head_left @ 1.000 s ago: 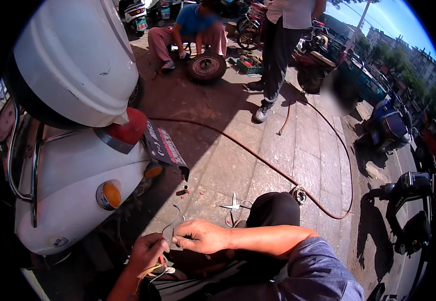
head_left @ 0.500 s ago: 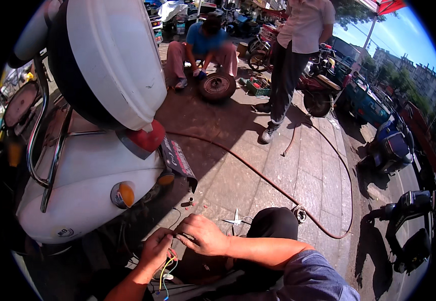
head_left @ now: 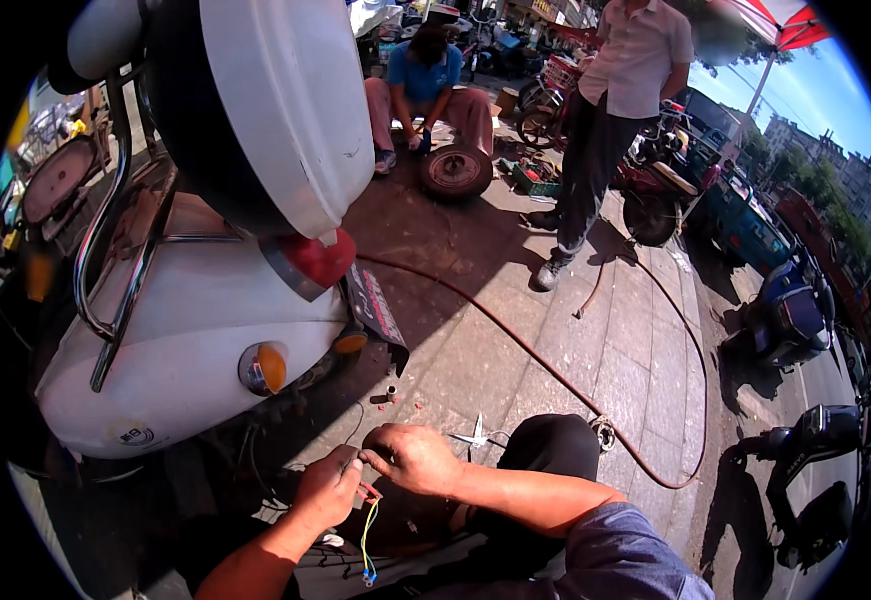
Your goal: The person connects and organizes electrical wires on the rear of a motorcycle by hand and using scissors.
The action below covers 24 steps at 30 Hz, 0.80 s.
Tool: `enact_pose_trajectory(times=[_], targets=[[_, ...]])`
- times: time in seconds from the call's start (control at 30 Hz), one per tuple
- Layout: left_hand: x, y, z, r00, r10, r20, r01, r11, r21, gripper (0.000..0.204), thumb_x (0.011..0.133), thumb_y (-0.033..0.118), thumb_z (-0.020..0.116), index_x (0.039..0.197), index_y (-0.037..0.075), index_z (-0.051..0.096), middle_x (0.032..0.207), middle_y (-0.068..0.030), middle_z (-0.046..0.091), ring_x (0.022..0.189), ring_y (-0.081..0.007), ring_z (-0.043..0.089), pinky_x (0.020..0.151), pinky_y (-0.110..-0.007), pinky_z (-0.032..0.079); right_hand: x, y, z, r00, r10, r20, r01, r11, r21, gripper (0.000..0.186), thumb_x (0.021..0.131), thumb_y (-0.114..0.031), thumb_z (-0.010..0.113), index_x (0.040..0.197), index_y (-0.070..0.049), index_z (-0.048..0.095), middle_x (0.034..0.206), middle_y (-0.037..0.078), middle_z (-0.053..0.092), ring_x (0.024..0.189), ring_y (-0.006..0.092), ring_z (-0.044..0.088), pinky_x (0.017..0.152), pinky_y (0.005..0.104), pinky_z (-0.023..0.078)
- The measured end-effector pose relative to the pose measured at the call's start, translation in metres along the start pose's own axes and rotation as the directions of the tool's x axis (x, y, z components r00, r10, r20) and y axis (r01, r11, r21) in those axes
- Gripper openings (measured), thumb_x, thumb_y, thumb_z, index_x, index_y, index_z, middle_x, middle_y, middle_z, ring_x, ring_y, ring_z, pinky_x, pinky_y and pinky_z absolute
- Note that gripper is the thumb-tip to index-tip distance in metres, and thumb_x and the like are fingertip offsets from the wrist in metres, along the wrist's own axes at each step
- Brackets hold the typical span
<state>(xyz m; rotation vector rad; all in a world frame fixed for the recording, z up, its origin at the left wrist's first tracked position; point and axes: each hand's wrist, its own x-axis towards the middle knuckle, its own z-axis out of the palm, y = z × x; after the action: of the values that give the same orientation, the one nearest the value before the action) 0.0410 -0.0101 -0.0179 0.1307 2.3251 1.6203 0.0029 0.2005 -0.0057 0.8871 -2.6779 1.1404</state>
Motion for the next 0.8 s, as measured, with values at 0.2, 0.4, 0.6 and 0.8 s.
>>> enact_pose_trajectory(times=[0.2,0.4,0.6,0.8], targets=[[0.004,0.003,-0.002,0.987,0.156,0.030,-0.158,0.957,0.244,0.023,0.104,0.022,0.053,0.112,0.006,0.067,0.093,-0.0228,0.071,0.085,-0.0441,0.070,0.075,-0.048,0.054,-0.001,0.005,-0.003,0.999,-0.037,0.018,0.037,0.999,0.003,0.018,0.094,-0.022,0.074,0.104,-0.007,0.072,0.093,0.014,0.073,0.085,0.0387,0.072,0.069,0.0489,0.058],[0.009,0.001,0.006,0.994,0.095,0.049,-0.104,0.968,0.227,0.020,0.104,0.022,0.054,0.103,0.005,0.064,0.085,-0.0212,0.066,0.080,-0.0436,0.067,0.071,-0.048,0.052,-0.012,0.014,0.005,1.000,-0.014,0.025,0.015,0.999,-0.044,0.017,0.095,-0.019,0.070,0.102,-0.007,0.061,0.086,0.017,0.069,0.078,0.0421,0.070,0.064,0.0525,0.056],[0.013,-0.004,0.010,0.988,0.154,0.022,-0.155,0.969,0.192,0.020,0.104,0.020,0.055,0.101,0.003,0.064,0.088,-0.0204,0.064,0.083,-0.0409,0.064,0.074,-0.047,0.051,-0.009,0.018,0.001,0.997,-0.007,0.079,0.012,0.999,-0.053,0.018,0.095,-0.020,0.070,0.101,-0.007,0.060,0.089,0.016,0.068,0.081,0.0420,0.070,0.067,0.0518,0.057],[0.012,-0.016,0.006,0.969,0.244,-0.024,-0.223,0.919,0.326,0.022,0.102,0.026,0.058,0.114,0.008,0.060,0.079,-0.0230,0.067,0.077,-0.0465,0.068,0.069,-0.054,0.051,0.002,0.007,-0.009,0.992,0.001,0.123,-0.011,0.997,0.075,0.017,0.090,-0.020,0.074,0.101,-0.007,0.069,0.097,0.015,0.070,0.091,0.0398,0.070,0.075,0.0486,0.057]])
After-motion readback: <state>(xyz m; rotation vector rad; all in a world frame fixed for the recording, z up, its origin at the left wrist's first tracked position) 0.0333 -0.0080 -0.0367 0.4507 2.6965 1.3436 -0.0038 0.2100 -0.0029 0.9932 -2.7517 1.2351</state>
